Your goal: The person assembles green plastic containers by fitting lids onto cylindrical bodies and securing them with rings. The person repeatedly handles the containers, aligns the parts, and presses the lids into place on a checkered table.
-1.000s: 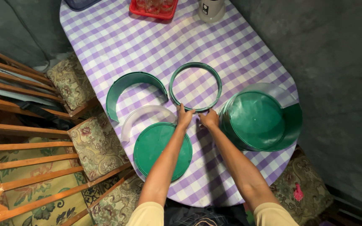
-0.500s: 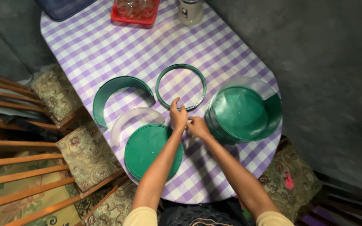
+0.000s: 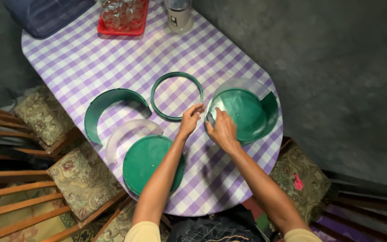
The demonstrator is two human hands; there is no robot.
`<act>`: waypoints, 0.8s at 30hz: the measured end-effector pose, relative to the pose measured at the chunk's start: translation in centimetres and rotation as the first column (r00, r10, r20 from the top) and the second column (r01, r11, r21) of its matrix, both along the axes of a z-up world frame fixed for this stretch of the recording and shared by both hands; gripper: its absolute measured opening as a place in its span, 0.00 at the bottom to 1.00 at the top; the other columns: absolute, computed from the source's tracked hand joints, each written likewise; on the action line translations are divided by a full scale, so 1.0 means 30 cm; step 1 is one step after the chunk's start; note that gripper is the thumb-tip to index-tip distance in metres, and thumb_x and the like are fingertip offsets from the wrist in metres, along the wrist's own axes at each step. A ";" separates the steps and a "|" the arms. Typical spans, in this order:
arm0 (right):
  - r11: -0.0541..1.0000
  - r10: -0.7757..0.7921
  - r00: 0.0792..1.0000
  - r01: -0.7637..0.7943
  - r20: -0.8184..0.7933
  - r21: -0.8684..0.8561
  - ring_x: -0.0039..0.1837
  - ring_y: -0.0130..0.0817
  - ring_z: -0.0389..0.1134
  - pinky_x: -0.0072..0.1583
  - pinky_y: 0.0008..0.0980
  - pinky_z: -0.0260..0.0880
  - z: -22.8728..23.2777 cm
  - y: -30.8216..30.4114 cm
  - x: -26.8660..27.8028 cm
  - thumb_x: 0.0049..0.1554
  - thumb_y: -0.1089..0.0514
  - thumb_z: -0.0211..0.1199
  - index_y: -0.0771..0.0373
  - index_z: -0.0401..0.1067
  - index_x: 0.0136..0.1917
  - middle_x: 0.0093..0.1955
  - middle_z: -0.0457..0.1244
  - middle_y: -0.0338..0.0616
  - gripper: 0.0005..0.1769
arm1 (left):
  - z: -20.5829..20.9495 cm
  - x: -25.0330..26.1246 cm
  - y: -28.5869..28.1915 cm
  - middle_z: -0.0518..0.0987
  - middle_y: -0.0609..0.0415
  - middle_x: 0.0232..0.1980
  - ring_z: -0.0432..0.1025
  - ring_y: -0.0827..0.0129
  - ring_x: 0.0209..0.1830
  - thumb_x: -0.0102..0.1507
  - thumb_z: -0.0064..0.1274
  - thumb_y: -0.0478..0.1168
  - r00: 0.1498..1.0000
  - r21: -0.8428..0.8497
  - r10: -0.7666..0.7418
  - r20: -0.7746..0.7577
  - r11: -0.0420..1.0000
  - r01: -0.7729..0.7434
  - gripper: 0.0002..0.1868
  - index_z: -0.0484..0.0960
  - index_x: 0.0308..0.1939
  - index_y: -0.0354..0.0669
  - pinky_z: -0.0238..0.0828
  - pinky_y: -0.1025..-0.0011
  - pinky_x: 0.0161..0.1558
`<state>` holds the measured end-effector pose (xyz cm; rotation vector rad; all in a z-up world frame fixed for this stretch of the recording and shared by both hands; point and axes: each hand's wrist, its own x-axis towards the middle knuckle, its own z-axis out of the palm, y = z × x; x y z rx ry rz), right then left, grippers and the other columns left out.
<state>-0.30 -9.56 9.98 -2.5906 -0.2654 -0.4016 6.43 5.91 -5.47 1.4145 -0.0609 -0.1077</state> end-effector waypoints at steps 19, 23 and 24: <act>0.973 0.020 0.917 0.073 -0.399 0.218 0.54 0.55 0.74 0.58 0.48 0.73 -0.059 -0.047 0.101 0.52 0.41 0.64 0.66 0.69 0.69 0.50 0.72 0.56 0.38 | 0.172 -0.220 -0.075 0.86 0.48 0.48 0.81 0.63 0.50 0.63 0.50 0.28 0.979 0.325 0.142 0.149 0.928 -0.184 0.15 0.82 0.53 0.38 0.79 0.66 0.49; 0.981 -0.072 0.880 0.148 -0.470 0.127 0.53 0.58 0.73 0.56 0.52 0.72 -0.068 -0.026 0.143 0.51 0.41 0.65 0.70 0.72 0.61 0.45 0.72 0.60 0.35 | 0.105 -0.265 -0.082 0.87 0.48 0.47 0.82 0.64 0.50 0.61 0.46 0.25 0.976 0.303 0.132 0.175 0.936 -0.181 0.16 0.83 0.50 0.36 0.78 0.67 0.49; 0.984 -0.074 0.870 0.144 -0.488 0.109 0.53 0.59 0.73 0.57 0.53 0.72 -0.084 -0.016 0.154 0.52 0.43 0.64 0.70 0.75 0.58 0.45 0.71 0.61 0.31 | 0.082 -0.263 -0.078 0.87 0.47 0.47 0.82 0.65 0.51 0.61 0.46 0.25 0.973 0.306 0.124 0.195 0.935 -0.180 0.16 0.84 0.49 0.35 0.78 0.68 0.50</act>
